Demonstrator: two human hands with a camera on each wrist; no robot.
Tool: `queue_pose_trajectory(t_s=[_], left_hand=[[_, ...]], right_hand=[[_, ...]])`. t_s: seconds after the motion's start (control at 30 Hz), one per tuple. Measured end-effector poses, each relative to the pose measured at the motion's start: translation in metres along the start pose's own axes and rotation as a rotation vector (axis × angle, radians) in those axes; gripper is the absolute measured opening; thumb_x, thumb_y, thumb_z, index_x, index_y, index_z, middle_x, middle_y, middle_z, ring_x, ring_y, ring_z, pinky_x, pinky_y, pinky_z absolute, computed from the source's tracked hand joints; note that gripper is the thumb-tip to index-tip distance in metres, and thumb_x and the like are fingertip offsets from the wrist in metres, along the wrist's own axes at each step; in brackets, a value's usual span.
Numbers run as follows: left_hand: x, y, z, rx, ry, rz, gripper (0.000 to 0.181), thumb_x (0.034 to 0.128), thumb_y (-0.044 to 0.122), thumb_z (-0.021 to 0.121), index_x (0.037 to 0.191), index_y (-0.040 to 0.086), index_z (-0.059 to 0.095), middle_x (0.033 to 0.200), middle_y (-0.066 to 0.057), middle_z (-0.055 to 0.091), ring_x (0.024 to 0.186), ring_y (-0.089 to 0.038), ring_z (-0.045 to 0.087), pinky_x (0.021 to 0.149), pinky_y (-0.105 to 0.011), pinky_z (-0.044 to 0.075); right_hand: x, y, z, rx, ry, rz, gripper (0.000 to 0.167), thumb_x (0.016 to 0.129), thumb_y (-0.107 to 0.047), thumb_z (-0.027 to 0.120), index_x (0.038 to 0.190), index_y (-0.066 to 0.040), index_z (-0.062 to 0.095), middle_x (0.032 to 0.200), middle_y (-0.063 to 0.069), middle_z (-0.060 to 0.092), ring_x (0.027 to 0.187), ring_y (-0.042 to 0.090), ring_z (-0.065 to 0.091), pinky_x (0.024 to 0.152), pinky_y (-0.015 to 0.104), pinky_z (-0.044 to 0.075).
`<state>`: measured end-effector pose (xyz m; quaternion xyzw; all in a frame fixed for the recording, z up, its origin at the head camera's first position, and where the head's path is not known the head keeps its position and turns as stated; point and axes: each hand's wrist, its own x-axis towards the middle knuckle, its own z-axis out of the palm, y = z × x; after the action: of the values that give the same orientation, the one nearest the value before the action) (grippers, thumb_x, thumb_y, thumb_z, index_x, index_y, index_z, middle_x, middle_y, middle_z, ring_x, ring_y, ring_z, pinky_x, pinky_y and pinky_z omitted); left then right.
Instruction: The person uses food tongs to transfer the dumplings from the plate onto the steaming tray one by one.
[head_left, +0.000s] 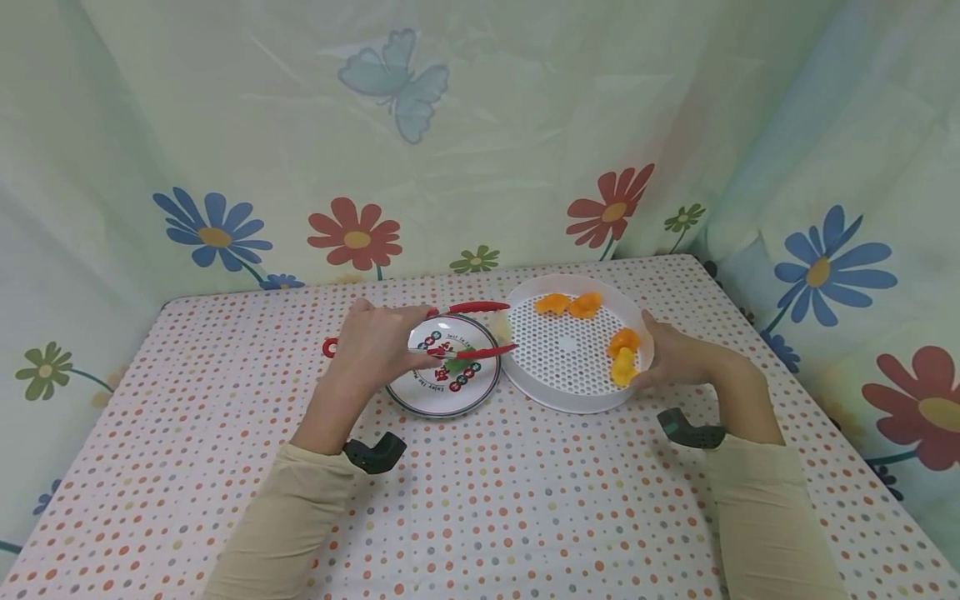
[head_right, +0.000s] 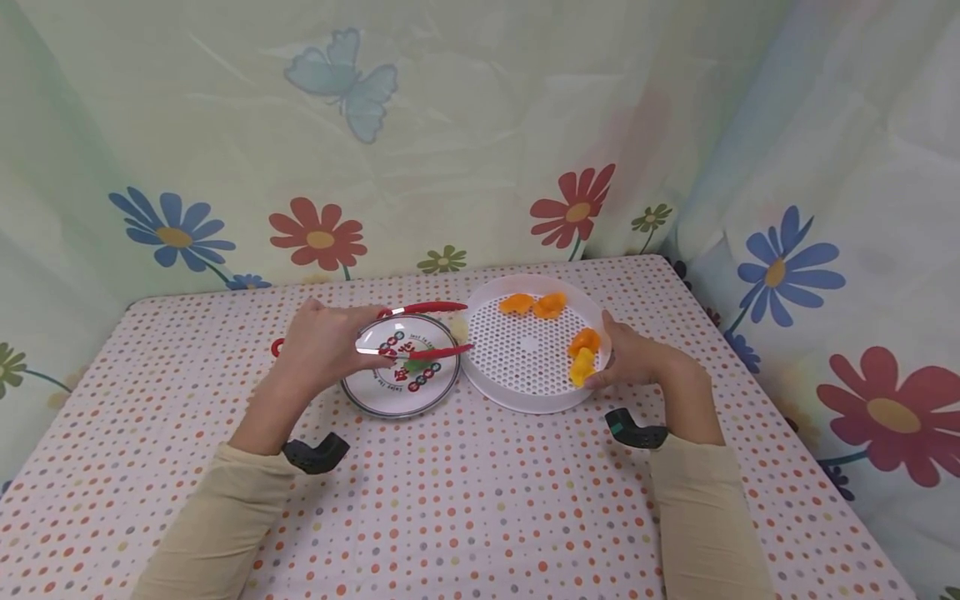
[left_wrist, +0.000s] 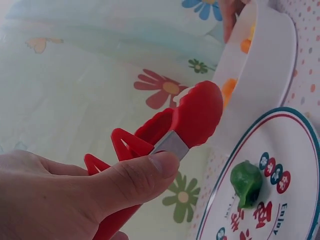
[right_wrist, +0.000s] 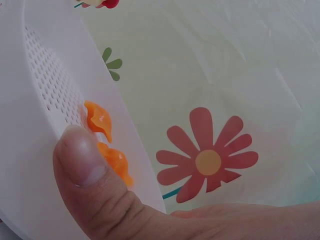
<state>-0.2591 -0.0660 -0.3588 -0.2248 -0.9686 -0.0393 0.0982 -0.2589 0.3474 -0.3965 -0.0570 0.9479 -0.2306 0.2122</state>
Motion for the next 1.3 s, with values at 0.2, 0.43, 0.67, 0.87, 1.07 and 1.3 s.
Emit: queue_pose_trajectory(t_s=[0.2,0.43,0.67,0.87,1.07,1.3], left_hand=[[0.005,0.010,0.003,0.001,0.025,0.022,0.075,0.0646,0.055,0.081,0.128,0.021,0.060,0.108,-0.002,0.072,0.087,-0.018,0.071,0.087,-0.043,0.042],[0.018,0.025,0.008,0.020,0.033,0.032,0.078,0.0643,0.060,0.078,0.130,0.023,0.059,0.110,0.001,0.072,0.089,-0.016,0.070,0.083,-0.039,0.040],[0.034,0.042,0.018,0.037,0.033,0.046,0.076,0.0675,0.059,0.077,0.132,0.025,0.057,0.113,0.003,0.071,0.087,-0.015,0.069,0.083,-0.038,0.041],[0.045,0.056,0.022,0.053,0.030,0.081,0.073,0.0699,0.060,0.075,0.132,0.025,0.057,0.120,0.005,0.067,0.095,-0.014,0.068,0.082,-0.037,0.039],[0.056,0.070,0.028,0.049,0.018,0.124,0.074,0.0697,0.059,0.075,0.132,0.023,0.057,0.122,0.004,0.066,0.100,-0.014,0.067,0.083,-0.037,0.038],[0.069,0.083,0.035,0.057,-0.014,0.144,0.073,0.0706,0.060,0.074,0.131,0.022,0.058,0.117,0.004,0.069,0.097,-0.016,0.067,0.088,-0.039,0.038]], right_hand=[[-0.001,0.002,0.000,0.012,0.006,0.000,0.129,0.067,-0.044,0.083,0.150,0.001,-0.006,0.150,0.034,0.013,0.135,0.051,0.019,0.101,0.072,0.019],[-0.001,0.004,0.002,0.022,0.014,-0.015,0.128,0.067,-0.045,0.083,0.150,0.001,-0.004,0.152,0.032,0.013,0.137,0.049,0.020,0.104,0.070,0.019],[-0.001,0.002,0.001,-0.008,-0.003,0.037,0.131,0.069,-0.046,0.081,0.148,0.005,-0.010,0.152,0.036,0.004,0.137,0.052,0.012,0.105,0.068,0.015],[-0.002,-0.001,0.001,0.002,0.003,0.064,0.129,0.069,-0.041,0.082,0.148,0.005,-0.009,0.151,0.035,0.007,0.137,0.052,0.014,0.105,0.068,0.018],[-0.002,-0.002,0.001,-0.005,0.002,0.073,0.128,0.070,-0.043,0.082,0.148,0.005,-0.008,0.152,0.035,0.006,0.137,0.052,0.013,0.105,0.068,0.017],[-0.004,-0.002,0.000,0.007,0.009,0.068,0.131,0.068,-0.044,0.082,0.149,0.003,-0.008,0.153,0.033,0.006,0.139,0.051,0.012,0.105,0.068,0.018]])
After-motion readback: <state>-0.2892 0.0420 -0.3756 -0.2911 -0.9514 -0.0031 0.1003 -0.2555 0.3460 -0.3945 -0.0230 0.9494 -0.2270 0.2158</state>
